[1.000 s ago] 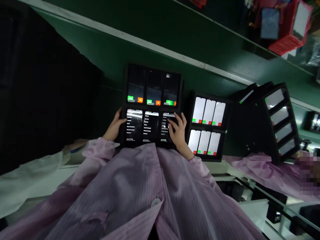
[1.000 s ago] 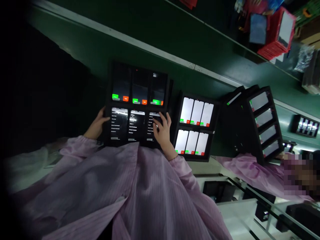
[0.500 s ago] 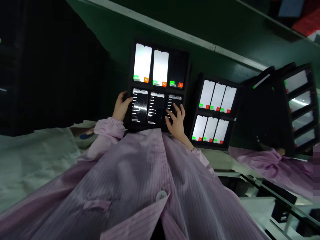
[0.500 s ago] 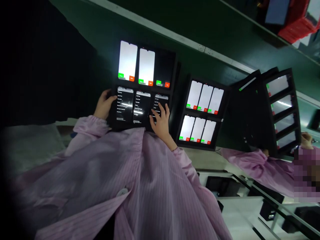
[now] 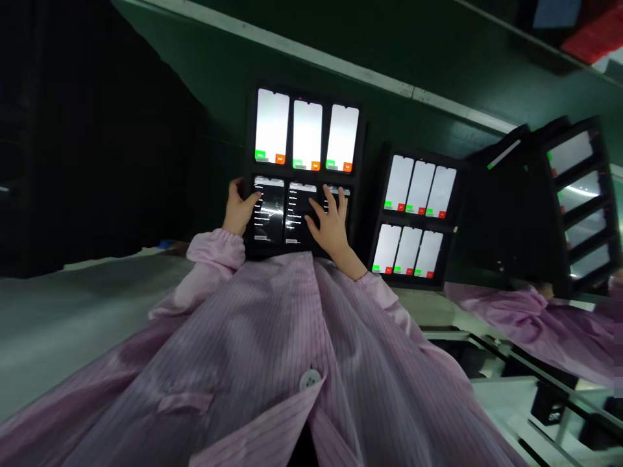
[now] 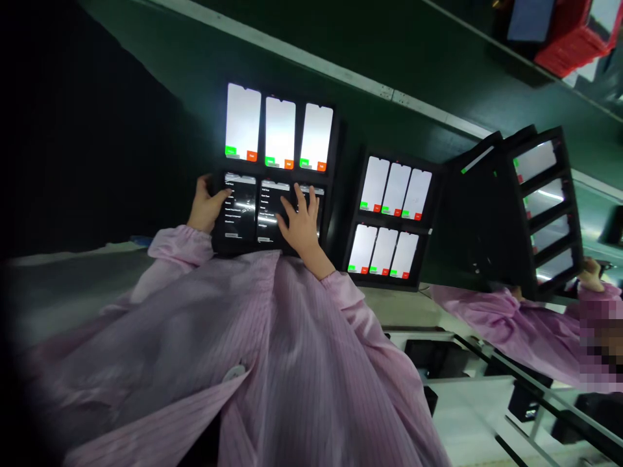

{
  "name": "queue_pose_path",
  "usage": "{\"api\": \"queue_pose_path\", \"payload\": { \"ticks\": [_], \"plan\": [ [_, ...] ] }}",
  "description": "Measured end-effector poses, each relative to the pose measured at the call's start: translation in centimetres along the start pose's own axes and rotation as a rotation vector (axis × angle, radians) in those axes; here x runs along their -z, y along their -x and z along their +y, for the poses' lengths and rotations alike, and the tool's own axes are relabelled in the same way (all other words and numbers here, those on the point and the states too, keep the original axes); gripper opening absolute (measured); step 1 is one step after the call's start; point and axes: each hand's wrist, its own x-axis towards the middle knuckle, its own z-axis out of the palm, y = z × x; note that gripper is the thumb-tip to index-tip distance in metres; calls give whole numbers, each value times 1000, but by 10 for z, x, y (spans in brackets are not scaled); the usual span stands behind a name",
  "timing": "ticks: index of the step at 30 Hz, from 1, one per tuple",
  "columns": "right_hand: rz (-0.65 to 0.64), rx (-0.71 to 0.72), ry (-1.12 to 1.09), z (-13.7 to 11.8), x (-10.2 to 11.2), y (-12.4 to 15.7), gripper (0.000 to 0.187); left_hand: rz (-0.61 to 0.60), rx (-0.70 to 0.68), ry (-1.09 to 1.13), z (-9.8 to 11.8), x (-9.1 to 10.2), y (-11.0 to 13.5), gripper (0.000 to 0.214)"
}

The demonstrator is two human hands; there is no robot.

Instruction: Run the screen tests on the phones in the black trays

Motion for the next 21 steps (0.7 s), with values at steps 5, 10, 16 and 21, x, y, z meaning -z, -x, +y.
{"api": "queue_pose_path", "payload": {
  "ticks": [5, 10, 16, 21],
  "plan": [
    [11, -14, 12, 1, 3, 0, 40, -13, 4, 58, 0, 3, 8, 42],
    [162, -105, 4, 27, 12, 21, 37, -2, -7, 78, 0, 3, 12, 39],
    [166, -158, 45, 42, 13, 24, 37, -13, 11, 105, -4, 6, 8, 40],
    [195, -130, -10, 46, 12, 25, 37, -38, -15, 122, -8, 12, 19, 38]
  ]
}}
